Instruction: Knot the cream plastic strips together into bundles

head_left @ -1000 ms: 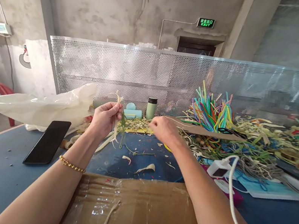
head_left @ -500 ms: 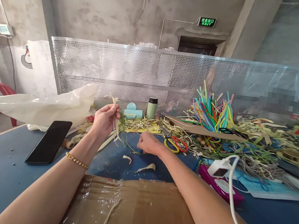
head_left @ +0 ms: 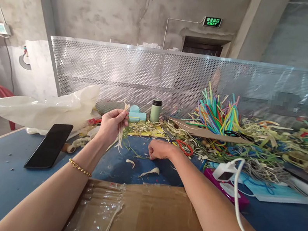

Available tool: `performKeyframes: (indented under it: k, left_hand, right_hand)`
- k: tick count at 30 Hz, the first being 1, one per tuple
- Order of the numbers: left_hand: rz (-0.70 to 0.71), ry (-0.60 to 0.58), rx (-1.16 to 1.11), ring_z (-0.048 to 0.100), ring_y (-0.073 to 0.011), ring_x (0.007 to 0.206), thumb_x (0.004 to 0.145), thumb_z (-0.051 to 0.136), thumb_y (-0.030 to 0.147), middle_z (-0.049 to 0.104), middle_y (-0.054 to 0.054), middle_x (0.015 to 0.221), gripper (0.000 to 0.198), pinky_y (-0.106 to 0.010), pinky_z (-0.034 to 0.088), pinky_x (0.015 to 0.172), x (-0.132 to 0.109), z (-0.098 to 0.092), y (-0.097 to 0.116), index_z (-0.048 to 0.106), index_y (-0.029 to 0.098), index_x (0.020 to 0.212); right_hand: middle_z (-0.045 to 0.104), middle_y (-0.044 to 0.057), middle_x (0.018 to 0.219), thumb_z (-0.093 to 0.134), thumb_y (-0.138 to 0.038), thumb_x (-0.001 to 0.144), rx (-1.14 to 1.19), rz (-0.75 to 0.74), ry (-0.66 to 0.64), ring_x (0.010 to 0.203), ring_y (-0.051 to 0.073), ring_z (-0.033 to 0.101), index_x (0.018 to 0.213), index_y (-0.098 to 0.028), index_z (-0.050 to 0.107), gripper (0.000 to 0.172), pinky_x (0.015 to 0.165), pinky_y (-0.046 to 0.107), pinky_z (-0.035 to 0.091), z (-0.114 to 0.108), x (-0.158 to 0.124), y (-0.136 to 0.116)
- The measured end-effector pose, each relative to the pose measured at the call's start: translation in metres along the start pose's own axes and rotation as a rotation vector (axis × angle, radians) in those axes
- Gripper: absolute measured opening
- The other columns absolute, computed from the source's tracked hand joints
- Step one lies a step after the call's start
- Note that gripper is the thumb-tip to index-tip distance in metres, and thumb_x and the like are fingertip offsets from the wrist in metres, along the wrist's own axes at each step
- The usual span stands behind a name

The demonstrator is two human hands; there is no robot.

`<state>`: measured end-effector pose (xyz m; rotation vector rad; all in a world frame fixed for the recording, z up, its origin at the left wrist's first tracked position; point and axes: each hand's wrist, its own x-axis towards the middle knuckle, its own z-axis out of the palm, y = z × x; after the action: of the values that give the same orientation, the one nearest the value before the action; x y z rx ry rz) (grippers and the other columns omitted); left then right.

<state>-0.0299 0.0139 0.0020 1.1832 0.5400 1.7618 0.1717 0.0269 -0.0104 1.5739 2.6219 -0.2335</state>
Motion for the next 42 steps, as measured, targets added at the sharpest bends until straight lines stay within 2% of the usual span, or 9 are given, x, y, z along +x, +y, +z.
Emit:
performKeyframes:
  k: [7, 11, 16, 21, 26, 28, 32, 38, 42]
  left_hand:
    - [-0.111, -0.128, -0.019, 0.056, -0.0078, 0.051, 0.077, 0.073, 0.015, 0.062, -0.003, 0.064, 0.01, -0.018, 0.045, 0.051, -0.006, 0.007, 0.001, 0.066, 0.009, 0.073]
    - [-0.236, -0.211, 0.045, 0.06, -0.0091, 0.052, 0.076, 0.073, 0.013, 0.065, -0.006, 0.066, 0.01, -0.019, 0.047, 0.053, -0.007, 0.006, 0.002, 0.067, 0.008, 0.07]
    - [-0.381, -0.218, 0.521, 0.061, -0.0162, 0.04, 0.072, 0.074, 0.008, 0.059, -0.005, 0.047, 0.016, -0.02, 0.037, 0.036, -0.01, 0.003, -0.006, 0.065, 0.01, 0.059]
    - [-0.142, -0.021, 0.574, 0.05, -0.0099, 0.031, 0.071, 0.075, 0.009, 0.057, -0.002, 0.04, 0.015, -0.018, 0.03, 0.032, -0.008, 0.004, -0.001, 0.066, 0.012, 0.059]
    - [-0.317, -0.243, 0.345, 0.057, -0.0102, 0.041, 0.073, 0.075, 0.016, 0.071, -0.013, 0.067, 0.012, -0.018, 0.029, 0.034, -0.011, 0.008, 0.01, 0.07, 0.011, 0.064]
    - [-0.357, -0.292, 0.465, 0.057, -0.0112, 0.039, 0.071, 0.075, 0.014, 0.07, -0.011, 0.063, 0.012, -0.019, 0.027, 0.033, -0.013, 0.009, 0.009, 0.07, 0.012, 0.061]
    - [-0.182, -0.149, 0.799, 0.045, -0.0073, 0.03, 0.069, 0.074, 0.008, 0.051, 0.002, 0.037, 0.018, -0.018, 0.027, 0.036, -0.014, 0.008, 0.005, 0.068, 0.013, 0.053]
    - [-0.146, -0.056, 0.161, 0.049, -0.0065, 0.039, 0.069, 0.079, 0.024, 0.066, -0.004, 0.067, 0.016, -0.02, 0.029, 0.036, -0.009, 0.011, 0.011, 0.069, 0.012, 0.072]
    - [-0.18, -0.106, 0.037, 0.044, -0.0038, 0.039, 0.069, 0.079, 0.024, 0.067, -0.005, 0.072, 0.019, -0.019, 0.024, 0.035, -0.011, 0.014, 0.015, 0.067, 0.011, 0.075]
  right_hand:
    - [0.062, -0.001, 0.056, 0.056, -0.017, 0.076, 0.337, -0.076, 0.048, 0.051, 0.01, 0.058, 0.068, -0.015, 0.062, 0.009, 0.048, 0.02, 0.042, -0.01, -0.008, 0.01]
    - [0.063, -0.002, 0.067, 0.065, -0.023, 0.077, 1.18, -0.391, 0.413, 0.049, 0.008, 0.054, 0.083, -0.016, 0.058, 0.011, 0.047, 0.022, 0.044, -0.033, -0.025, 0.011]
    - [0.067, -0.003, 0.081, 0.071, -0.03, 0.078, 1.557, -0.608, 0.685, 0.06, 0.009, 0.057, 0.106, -0.024, 0.063, 0.03, 0.055, 0.023, 0.047, -0.052, -0.036, 0.005]
    - [0.073, 0.001, 0.103, 0.07, -0.033, 0.079, 1.47, -0.544, 0.821, 0.065, 0.01, 0.062, 0.098, -0.024, 0.068, 0.022, 0.062, 0.026, 0.051, -0.053, -0.04, 0.002]
    - [0.075, 0.004, 0.099, 0.073, -0.032, 0.078, 1.324, -0.504, 0.805, 0.056, 0.01, 0.062, 0.096, -0.021, 0.071, 0.021, 0.061, 0.028, 0.053, -0.05, -0.043, -0.005]
    - [0.075, 0.004, 0.089, 0.075, -0.031, 0.078, 1.307, -0.466, 0.852, 0.052, 0.009, 0.06, 0.09, -0.02, 0.072, 0.017, 0.056, 0.026, 0.051, -0.049, -0.042, -0.006]
    - [0.069, 0.0, 0.07, 0.079, -0.03, 0.074, 1.292, -0.434, 0.928, 0.046, 0.006, 0.05, 0.084, -0.02, 0.075, 0.014, 0.043, 0.022, 0.041, -0.05, -0.04, -0.004]
    - [0.072, 0.005, 0.075, 0.079, -0.04, 0.073, 1.3, -0.426, 0.693, 0.056, 0.013, 0.064, 0.087, -0.017, 0.072, 0.028, 0.051, 0.028, 0.054, -0.044, -0.038, -0.011]
    - [0.066, 0.003, 0.063, 0.069, -0.035, 0.082, 0.954, -0.34, 0.719, 0.053, 0.013, 0.061, 0.08, -0.015, 0.07, 0.02, 0.051, 0.027, 0.049, -0.032, -0.028, -0.019]
